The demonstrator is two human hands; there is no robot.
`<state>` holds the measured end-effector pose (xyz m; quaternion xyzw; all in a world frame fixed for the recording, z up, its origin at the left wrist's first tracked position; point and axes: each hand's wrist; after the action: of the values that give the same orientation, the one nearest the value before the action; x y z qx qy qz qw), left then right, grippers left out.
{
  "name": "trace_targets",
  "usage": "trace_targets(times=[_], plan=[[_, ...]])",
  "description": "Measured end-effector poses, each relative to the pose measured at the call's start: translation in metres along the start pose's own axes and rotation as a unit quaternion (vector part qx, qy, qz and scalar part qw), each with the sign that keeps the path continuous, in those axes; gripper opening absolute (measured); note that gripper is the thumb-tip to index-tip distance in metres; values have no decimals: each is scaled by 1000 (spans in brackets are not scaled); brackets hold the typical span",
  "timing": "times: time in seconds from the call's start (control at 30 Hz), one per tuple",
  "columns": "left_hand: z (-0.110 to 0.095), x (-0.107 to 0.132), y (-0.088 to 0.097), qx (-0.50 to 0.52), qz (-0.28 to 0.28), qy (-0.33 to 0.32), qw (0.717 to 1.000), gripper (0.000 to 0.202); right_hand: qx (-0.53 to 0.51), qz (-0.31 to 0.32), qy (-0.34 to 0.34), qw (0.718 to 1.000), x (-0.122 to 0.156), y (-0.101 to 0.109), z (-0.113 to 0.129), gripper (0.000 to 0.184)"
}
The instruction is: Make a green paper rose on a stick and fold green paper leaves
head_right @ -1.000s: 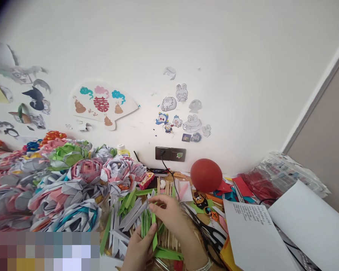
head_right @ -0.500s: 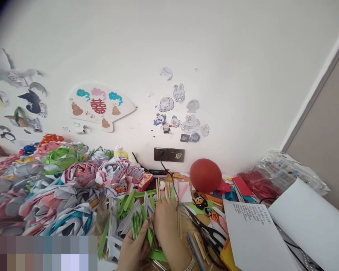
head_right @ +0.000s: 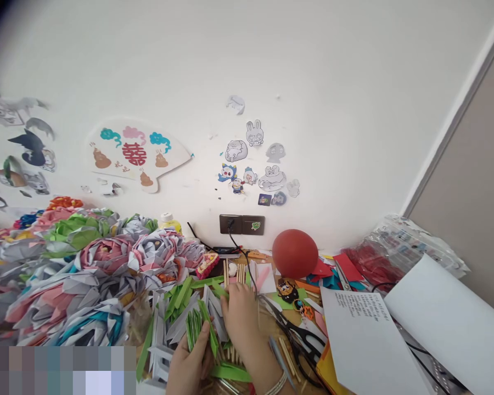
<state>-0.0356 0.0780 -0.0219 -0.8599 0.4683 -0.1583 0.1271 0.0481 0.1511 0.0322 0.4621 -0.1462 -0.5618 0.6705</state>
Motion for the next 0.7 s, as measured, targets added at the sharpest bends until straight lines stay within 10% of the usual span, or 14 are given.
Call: trace_targets(times=[0.7], plan=[[-13,9,1,-71,-13,-38,997,42,-51,46,73,995,4,36,9,21]])
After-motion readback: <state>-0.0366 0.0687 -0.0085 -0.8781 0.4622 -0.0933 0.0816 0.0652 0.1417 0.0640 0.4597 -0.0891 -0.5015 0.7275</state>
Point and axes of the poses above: each hand's wrist, its own x-axis away from the middle knuckle, its own y-axis out of the back of the hand, z = x × y, and after that the axes turned 1 degree about -z, right-handed
